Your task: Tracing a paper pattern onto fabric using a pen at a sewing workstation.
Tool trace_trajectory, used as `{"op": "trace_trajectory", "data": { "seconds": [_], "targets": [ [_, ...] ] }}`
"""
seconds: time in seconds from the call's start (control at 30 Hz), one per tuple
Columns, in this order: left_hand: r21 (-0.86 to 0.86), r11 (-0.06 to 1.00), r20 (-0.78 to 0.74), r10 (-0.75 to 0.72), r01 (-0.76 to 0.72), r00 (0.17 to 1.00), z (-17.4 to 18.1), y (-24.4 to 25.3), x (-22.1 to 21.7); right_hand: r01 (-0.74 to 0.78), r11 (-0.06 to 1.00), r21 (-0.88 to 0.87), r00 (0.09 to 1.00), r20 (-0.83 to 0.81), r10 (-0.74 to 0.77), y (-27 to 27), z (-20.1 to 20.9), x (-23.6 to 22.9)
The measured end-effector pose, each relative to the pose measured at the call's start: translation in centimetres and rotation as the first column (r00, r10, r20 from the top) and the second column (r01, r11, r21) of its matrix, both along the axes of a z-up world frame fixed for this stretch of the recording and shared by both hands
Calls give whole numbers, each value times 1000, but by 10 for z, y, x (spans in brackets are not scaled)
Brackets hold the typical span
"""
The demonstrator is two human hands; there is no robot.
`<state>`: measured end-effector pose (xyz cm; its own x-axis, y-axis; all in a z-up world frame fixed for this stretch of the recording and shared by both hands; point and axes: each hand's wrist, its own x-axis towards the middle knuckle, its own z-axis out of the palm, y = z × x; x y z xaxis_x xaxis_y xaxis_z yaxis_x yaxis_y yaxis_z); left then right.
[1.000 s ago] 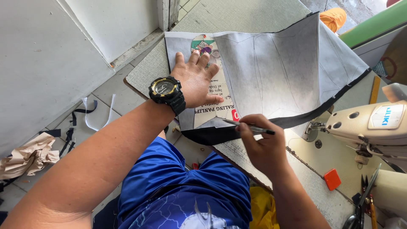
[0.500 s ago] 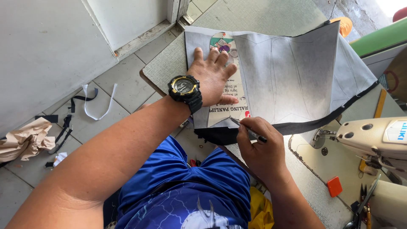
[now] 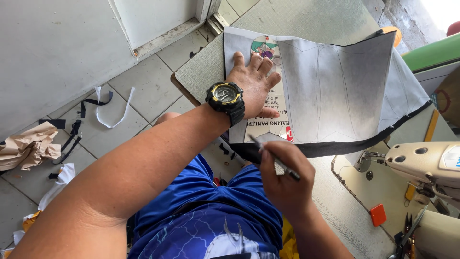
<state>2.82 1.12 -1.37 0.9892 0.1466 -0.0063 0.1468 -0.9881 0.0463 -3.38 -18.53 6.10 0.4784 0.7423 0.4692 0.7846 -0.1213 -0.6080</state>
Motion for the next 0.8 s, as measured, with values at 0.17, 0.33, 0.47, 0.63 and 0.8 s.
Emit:
{"op": "trace_trajectory", "data": {
  "seconds": [0.17, 0.33, 0.47, 0.63, 0.8],
  "targets": [
    [-54, 997, -7, -50, 50, 999, 7, 2, -6, 38, 995, 89, 998, 47, -43, 10, -26, 16],
    [-67, 996, -25, -56, 55, 998, 6, 2, -5, 83, 993, 86, 993, 73, -89, 18, -38, 17],
    [-68, 996, -10, -56, 55, 998, 6, 3, -6, 98, 991, 93, 991, 80, -105, 19, -40, 18],
    [-75, 996, 1, -53, 53, 999, 7, 3, -7, 91, 995, 43, 995, 24, -93, -2, -29, -3],
    [-73, 996, -7, -50, 50, 999, 9, 2, -9, 129, 991, 29, 969, -218, -120, -25, -17, -11]
  ]
}}
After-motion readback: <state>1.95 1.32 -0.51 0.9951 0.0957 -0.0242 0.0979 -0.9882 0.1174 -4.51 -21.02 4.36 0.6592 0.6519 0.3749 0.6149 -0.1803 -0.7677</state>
